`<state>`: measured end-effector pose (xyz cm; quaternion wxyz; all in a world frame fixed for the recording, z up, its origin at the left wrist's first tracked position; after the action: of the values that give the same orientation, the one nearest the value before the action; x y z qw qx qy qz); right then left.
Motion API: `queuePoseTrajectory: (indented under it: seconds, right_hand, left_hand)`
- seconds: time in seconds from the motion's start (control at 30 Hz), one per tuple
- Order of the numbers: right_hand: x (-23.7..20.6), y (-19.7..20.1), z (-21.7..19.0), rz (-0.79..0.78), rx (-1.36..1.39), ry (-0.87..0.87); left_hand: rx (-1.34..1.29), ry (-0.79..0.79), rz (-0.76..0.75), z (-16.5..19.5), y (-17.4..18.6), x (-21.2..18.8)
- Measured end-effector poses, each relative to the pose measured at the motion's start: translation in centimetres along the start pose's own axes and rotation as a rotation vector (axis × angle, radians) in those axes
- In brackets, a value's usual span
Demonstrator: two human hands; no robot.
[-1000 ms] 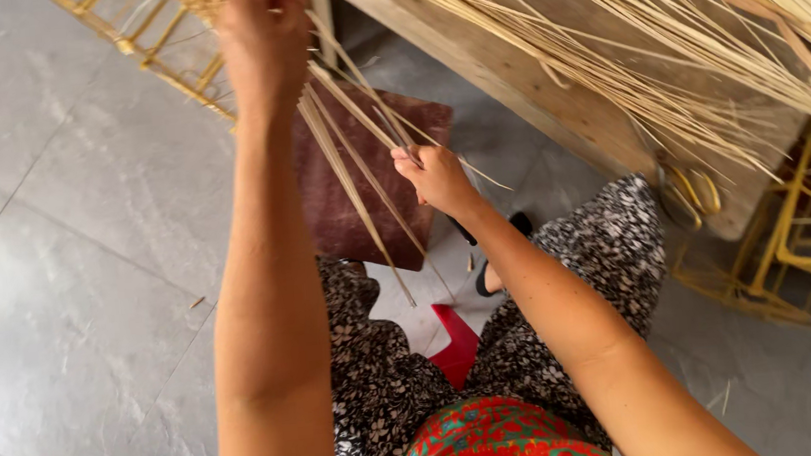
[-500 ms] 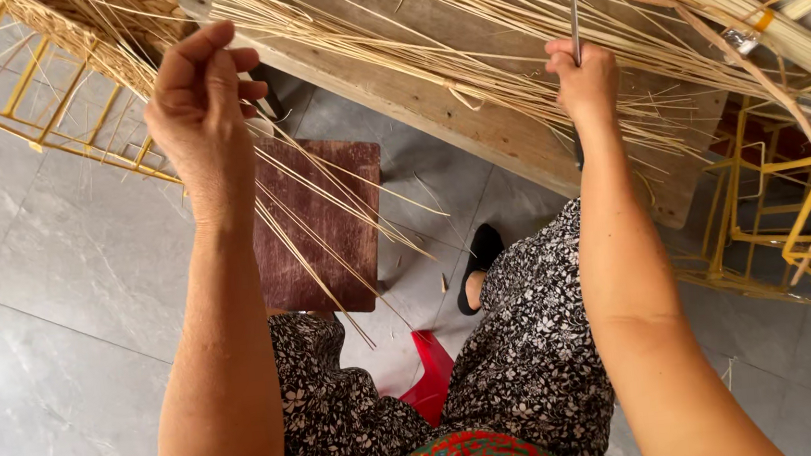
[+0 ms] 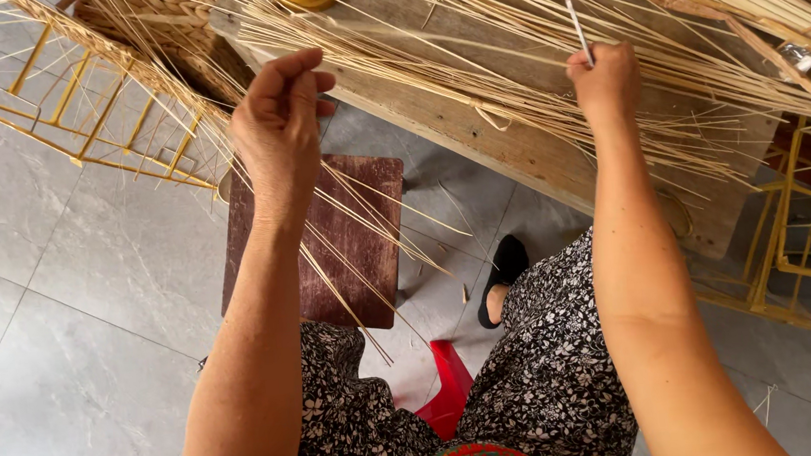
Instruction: The person sits on a low stool and uses a knife to split and shave thin bamboo strips. They repeatedly pull strips from a bundle, split them lengthwise, and trim edges while working on their lap.
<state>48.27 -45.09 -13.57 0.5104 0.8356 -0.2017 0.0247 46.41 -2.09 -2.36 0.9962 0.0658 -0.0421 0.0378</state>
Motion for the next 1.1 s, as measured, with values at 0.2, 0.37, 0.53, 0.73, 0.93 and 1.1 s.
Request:
queuePoseTrajectory:
  seconds: [0.2, 0.37, 0.53, 0.73, 0.93, 1.1]
  right_hand:
    - [-1.0, 4.5, -1.1, 0.276, 0.076, 0.406]
    - [-2.3, 6.0, -1.4, 0.174, 0.445, 0.182]
    - [-4.2, 7.8, -3.7, 0.132, 0.582, 0.14]
    - [-7.1, 9.8, -8.1, 0.005, 0.562, 0.21]
    - [-8.9, 10.2, -11.2, -0.235, 0.725, 0.197]
    - [-9.7, 10.0, -12.0, -0.395, 0.638, 0.183]
  left_hand:
    - [0.197, 0.069, -0.065, -1.5, -1.3, -0.2]
    - [0.27, 0.1, -0.175, -1.1, -3.4, -1.6]
    - [0.245, 0.134, -0.194, -0.3, -4.5, -2.6]
    - [0.201, 0.151, -0.183, -0.7, -4.8, -2.1]
    - [-0.189, 0.125, -0.125, -1.2, -3.0, 0.5]
    - [-0.611, 0.028, -0.054, -0.5, 0.4, 1.9]
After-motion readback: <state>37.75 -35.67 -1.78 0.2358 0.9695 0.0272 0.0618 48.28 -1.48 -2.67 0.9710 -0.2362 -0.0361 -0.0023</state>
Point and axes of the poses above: each hand's wrist, its own x-axis towards the middle knuckle, its own y-axis out of the back of the hand, z = x × y, the point moved 5 cm from there along x, towards the middle knuckle, and after that the axes turned 12 degrees about y, right-handed, at the moved point
